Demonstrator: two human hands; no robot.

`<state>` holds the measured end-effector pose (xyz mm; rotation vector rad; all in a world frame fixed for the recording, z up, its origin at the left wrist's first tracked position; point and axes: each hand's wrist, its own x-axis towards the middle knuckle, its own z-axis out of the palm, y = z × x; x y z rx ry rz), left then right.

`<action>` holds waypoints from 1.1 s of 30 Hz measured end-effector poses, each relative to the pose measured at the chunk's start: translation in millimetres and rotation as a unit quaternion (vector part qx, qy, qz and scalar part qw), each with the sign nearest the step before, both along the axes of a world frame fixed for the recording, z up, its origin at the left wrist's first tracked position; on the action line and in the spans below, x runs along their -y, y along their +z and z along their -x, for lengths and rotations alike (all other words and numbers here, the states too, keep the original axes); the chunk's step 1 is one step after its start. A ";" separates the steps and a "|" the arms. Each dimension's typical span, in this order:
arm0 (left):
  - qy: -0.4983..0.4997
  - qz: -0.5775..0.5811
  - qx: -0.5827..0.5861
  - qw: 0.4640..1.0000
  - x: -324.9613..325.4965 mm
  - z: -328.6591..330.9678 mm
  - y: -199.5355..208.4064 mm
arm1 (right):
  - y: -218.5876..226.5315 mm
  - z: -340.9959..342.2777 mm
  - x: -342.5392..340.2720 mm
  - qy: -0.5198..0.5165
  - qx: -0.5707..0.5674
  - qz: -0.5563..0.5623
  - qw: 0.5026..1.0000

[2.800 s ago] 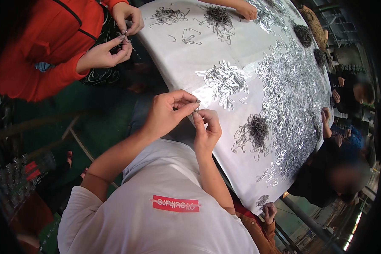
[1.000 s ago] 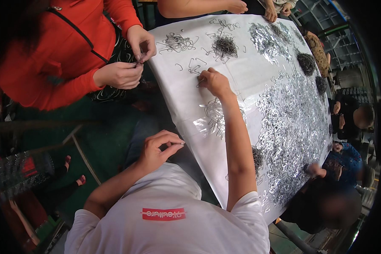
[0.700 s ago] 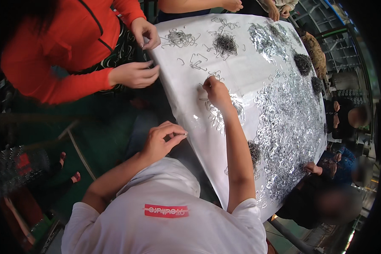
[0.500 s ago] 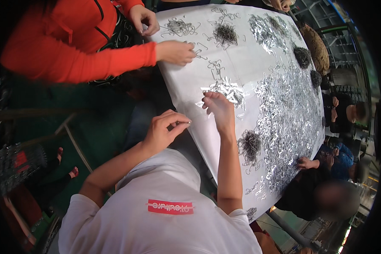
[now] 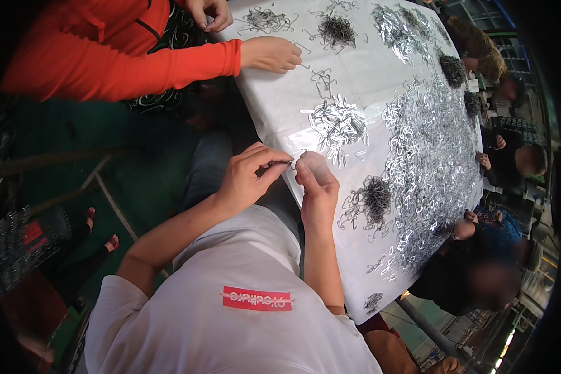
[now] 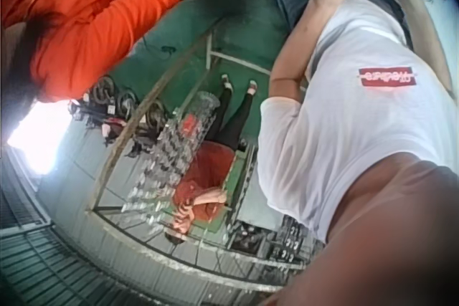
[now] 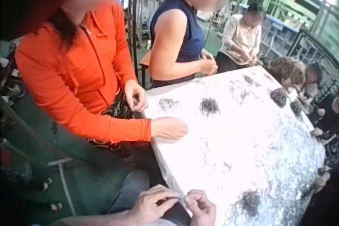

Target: The person sits on the floor and assembles small metal hooks and fasteners by hand at a table with other workers. They pick up individual pieces, connect them, and hang the assembled chains onto a nearby metal rack.

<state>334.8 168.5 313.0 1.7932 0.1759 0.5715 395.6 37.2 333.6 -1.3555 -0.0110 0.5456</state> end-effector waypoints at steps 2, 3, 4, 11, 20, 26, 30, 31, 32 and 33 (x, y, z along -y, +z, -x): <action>0.005 -0.013 0.010 1.000 2.0 -1.6 -1.2 | -5.4 5.1 -3.7 -0.026 0.029 -0.006 0.999; 0.008 -0.024 0.018 1.000 3.2 -2.8 -2.1 | -8.7 8.5 -5.8 -0.037 0.042 -0.014 0.998; 0.011 -0.036 0.029 0.999 4.5 -3.9 -2.9 | -11.7 11.5 -7.5 -0.044 0.057 -0.027 0.997; 0.032 -0.075 0.024 0.996 -7.4 -30.9 -30.5 | -27.4 20.2 -9.0 -0.079 0.176 -0.044 0.980; 0.020 -0.305 -0.101 0.947 -11.7 -133.1 -79.4 | -32.1 21.8 -3.0 -0.057 0.173 -0.012 0.983; -0.015 -0.239 -0.092 0.967 -11.2 -122.7 -81.5 | -37.6 24.8 0.4 -0.062 0.171 0.016 0.983; 0.004 -0.227 -0.089 0.970 -12.5 -107.2 -81.9 | -42.5 25.4 0.1 -0.066 0.176 0.020 0.982; 0.006 -0.243 -0.082 0.967 -13.1 -107.0 -82.1 | -44.3 24.8 -1.1 -0.066 0.177 0.021 0.982; 0.009 -0.258 -0.074 0.963 -13.6 -106.5 -82.3 | -45.8 25.0 -1.8 -0.067 0.179 0.021 0.981; 0.005 -0.261 -0.087 0.961 -13.7 -105.5 -82.5 | -46.8 25.7 -1.9 -0.065 0.185 0.020 0.980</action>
